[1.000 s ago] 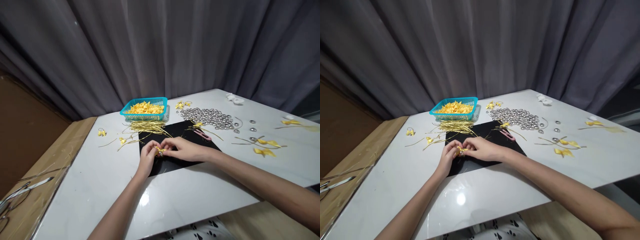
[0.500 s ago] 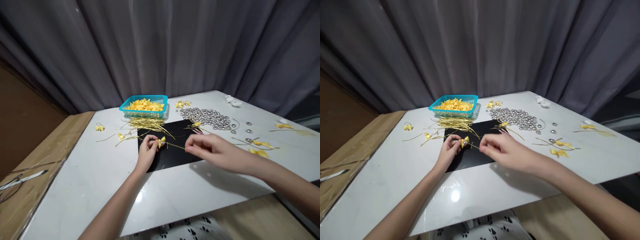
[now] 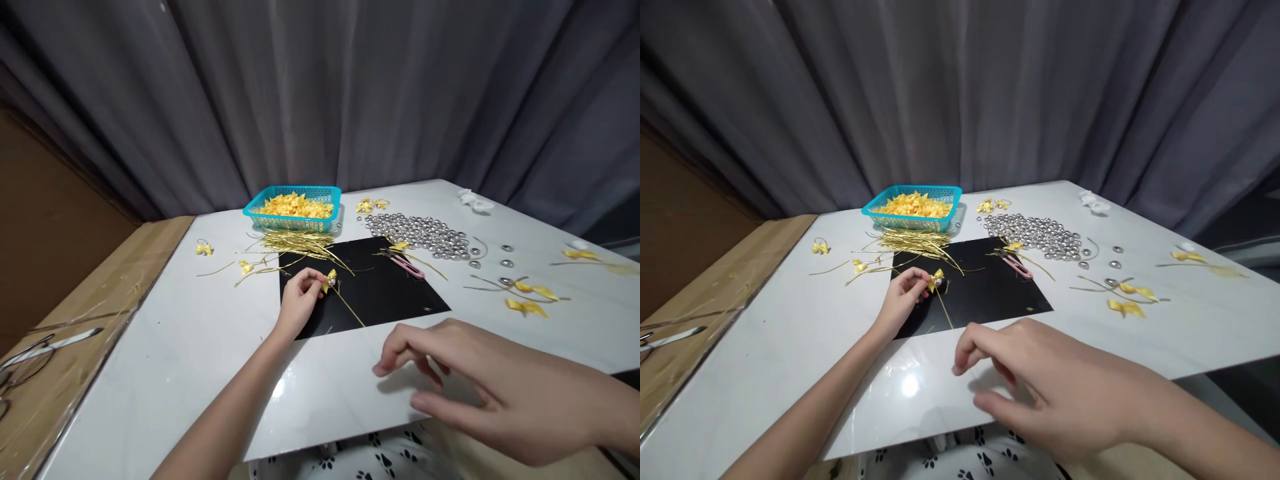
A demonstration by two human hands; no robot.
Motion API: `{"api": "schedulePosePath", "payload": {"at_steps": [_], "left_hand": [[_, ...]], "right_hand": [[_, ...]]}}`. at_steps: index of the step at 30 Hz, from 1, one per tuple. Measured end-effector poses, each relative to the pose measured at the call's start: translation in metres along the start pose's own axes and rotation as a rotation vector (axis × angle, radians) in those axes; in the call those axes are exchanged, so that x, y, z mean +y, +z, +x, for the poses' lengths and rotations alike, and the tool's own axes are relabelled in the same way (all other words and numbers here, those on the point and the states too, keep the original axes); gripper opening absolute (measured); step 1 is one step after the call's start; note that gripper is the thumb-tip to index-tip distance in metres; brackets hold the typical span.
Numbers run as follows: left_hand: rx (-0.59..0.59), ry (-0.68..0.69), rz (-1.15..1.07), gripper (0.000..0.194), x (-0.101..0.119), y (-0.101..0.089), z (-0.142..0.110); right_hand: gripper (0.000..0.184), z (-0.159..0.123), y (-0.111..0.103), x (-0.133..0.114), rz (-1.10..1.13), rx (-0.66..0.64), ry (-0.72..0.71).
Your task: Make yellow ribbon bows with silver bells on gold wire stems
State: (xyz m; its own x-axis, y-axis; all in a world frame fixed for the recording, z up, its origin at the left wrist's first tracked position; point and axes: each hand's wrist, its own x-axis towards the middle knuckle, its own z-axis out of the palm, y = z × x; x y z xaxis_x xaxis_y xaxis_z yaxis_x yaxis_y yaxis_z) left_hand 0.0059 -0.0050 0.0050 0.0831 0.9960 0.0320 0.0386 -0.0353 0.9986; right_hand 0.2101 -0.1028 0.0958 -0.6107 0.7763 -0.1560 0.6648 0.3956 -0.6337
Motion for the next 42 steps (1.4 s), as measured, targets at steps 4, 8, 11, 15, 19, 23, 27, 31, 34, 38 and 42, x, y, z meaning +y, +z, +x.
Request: {"api": "schedulePosePath", "payload": {"at_steps": [4, 8, 11, 15, 19, 23, 27, 31, 34, 38, 42], "left_hand": [[0.011, -0.016, -0.019, 0.010, -0.001, 0.000, -0.001], [0.028, -0.057, -0.062, 0.024, -0.001, 0.001, -0.002], [0.029, -0.071, -0.075, 0.021, 0.001, 0.001, -0.002], [0.012, -0.063, -0.110, 0.017, 0.004, 0.001, -0.001], [-0.009, -0.074, -0.142, 0.016, 0.004, 0.000, -0.001], [-0.003, -0.099, -0.146, 0.017, 0.003, 0.001, -0.002], [0.011, -0.105, -0.142, 0.016, 0.003, 0.003, -0.004], [0.025, -0.135, -0.155, 0.014, 0.003, 0.004, -0.005], [0.020, -0.174, -0.193, 0.016, 0.004, 0.004, -0.006], [0.010, -0.213, -0.247, 0.020, 0.004, 0.004, -0.006], [-0.014, -0.217, -0.260, 0.020, 0.004, 0.004, -0.006]], "right_hand": [[0.016, 0.014, 0.000, 0.004, 0.212, -0.012, -0.042], [0.013, 0.046, 0.011, 0.020, 0.447, 0.177, -0.098], [0.016, 0.073, 0.022, 0.035, 0.560, 0.353, -0.083], [0.020, 0.102, 0.036, 0.049, 0.591, 0.550, -0.049], [0.031, 0.114, 0.048, 0.050, 0.808, 0.570, 0.164], [0.035, 0.117, 0.054, 0.048, 0.880, 0.555, 0.202], [0.039, 0.119, 0.055, 0.047, 0.907, 0.564, 0.222], [0.039, 0.119, 0.058, 0.046, 0.918, 0.583, 0.212], [0.039, 0.119, 0.060, 0.047, 0.919, 0.596, 0.196], [0.037, 0.118, 0.061, 0.048, 0.894, 0.619, 0.174], [0.038, 0.117, 0.059, 0.045, 0.857, 0.635, 0.168]]}}
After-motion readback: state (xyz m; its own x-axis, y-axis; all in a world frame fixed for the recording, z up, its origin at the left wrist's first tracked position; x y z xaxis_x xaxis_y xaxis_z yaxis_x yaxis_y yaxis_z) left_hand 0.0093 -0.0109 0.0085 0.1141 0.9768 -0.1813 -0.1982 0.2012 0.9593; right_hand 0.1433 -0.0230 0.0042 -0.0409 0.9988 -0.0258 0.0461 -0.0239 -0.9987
